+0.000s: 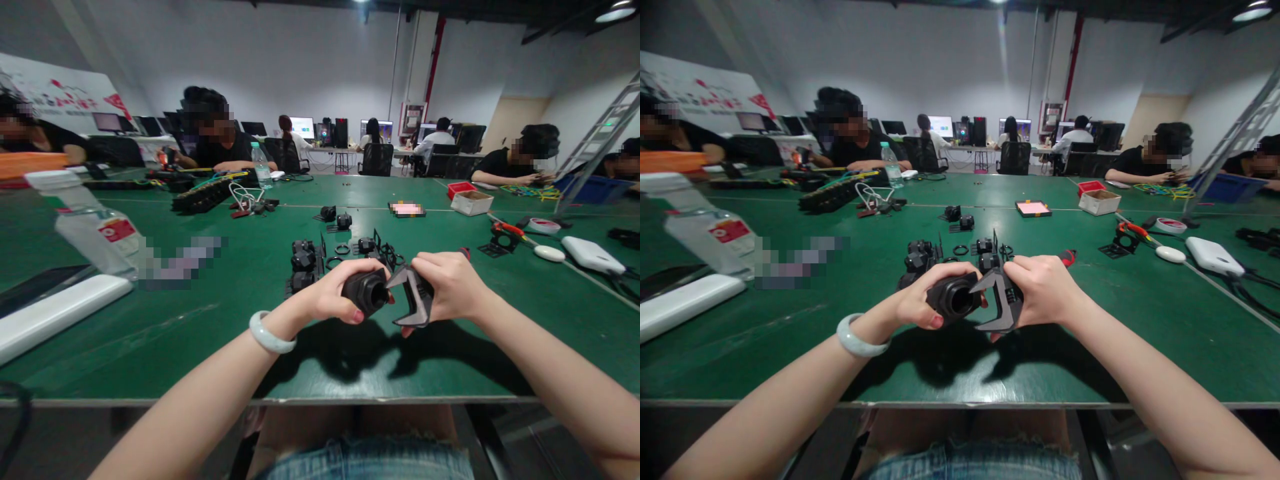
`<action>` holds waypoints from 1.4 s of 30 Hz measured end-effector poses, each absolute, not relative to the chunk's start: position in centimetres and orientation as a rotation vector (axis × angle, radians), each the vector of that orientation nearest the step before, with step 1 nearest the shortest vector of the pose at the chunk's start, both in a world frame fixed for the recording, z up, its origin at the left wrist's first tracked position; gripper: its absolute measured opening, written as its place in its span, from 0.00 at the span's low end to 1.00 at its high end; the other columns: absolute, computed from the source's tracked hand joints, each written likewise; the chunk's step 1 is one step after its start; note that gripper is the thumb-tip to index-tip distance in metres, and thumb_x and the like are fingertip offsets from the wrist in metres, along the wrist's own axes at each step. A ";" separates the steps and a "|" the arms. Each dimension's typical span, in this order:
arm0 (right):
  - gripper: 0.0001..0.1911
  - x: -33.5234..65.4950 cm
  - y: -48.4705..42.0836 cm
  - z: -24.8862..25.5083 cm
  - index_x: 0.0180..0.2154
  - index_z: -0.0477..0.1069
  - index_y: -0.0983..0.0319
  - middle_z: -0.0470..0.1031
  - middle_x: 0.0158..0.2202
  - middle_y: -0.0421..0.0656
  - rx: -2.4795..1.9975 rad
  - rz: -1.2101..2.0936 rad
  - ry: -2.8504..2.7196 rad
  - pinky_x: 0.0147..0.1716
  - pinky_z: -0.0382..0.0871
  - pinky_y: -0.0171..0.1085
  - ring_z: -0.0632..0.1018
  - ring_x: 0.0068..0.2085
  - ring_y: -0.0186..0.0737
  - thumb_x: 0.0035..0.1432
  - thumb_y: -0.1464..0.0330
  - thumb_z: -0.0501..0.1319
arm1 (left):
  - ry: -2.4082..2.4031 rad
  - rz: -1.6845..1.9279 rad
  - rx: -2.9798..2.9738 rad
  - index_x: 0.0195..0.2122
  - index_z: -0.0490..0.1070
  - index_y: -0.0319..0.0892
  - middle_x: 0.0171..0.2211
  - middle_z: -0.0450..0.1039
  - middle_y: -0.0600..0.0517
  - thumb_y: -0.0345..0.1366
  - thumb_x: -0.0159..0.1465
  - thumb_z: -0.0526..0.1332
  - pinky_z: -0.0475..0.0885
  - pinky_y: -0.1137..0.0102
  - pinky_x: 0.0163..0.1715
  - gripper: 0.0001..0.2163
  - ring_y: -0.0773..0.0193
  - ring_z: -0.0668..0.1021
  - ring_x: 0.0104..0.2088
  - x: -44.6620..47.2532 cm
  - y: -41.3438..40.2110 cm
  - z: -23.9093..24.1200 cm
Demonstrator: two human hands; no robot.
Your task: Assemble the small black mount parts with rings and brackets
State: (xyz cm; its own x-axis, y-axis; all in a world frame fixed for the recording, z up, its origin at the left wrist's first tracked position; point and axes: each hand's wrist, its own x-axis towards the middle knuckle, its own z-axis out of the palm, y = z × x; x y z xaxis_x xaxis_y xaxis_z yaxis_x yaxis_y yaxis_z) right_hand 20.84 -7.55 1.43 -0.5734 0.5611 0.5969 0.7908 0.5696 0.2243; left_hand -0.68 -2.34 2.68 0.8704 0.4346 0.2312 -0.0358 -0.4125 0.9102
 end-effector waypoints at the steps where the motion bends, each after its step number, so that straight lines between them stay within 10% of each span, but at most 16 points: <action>1: 0.28 20.8 -7.5 1.4 0.22 0.59 0.62 0.62 0.19 0.40 -1.092 -0.665 -2.332 0.21 0.50 0.32 0.64 0.21 0.32 0.35 0.43 0.52 | 0.292 0.533 1.925 0.39 0.64 0.37 0.35 0.66 0.49 0.38 0.36 0.62 0.65 0.68 0.32 0.26 0.57 0.69 0.35 -0.7 -2.3 2.7; 15: 0.18 21.3 -6.8 0.0 0.18 0.59 0.62 0.60 0.16 0.41 -1.091 -0.925 -2.205 0.21 0.47 0.35 0.61 0.21 0.33 0.45 0.54 0.51 | 0.246 0.302 1.686 0.38 0.65 0.39 0.34 0.68 0.50 0.35 0.36 0.60 0.64 0.70 0.29 0.23 0.59 0.70 0.32 -0.5 -2.9 2.4; 26: 0.39 20.6 -7.1 0.4 0.28 0.65 0.66 0.64 0.22 0.45 -1.109 -0.807 -2.256 0.23 0.50 0.35 0.66 0.25 0.38 0.33 0.37 0.45 | 0.256 0.274 1.489 0.36 0.66 0.38 0.29 0.70 0.47 0.36 0.33 0.58 0.62 0.71 0.19 0.24 0.60 0.70 0.24 -0.2 -1.9 1.4; 42: 0.29 20.1 -7.0 -0.7 0.21 0.60 0.63 0.63 0.18 0.41 -1.035 -0.714 -2.227 0.22 0.53 0.34 0.65 0.21 0.34 0.37 0.42 0.50 | 0.229 0.271 1.512 0.36 0.66 0.36 0.28 0.69 0.48 0.35 0.34 0.57 0.61 0.72 0.18 0.24 0.63 0.69 0.22 -0.2 -1.9 1.3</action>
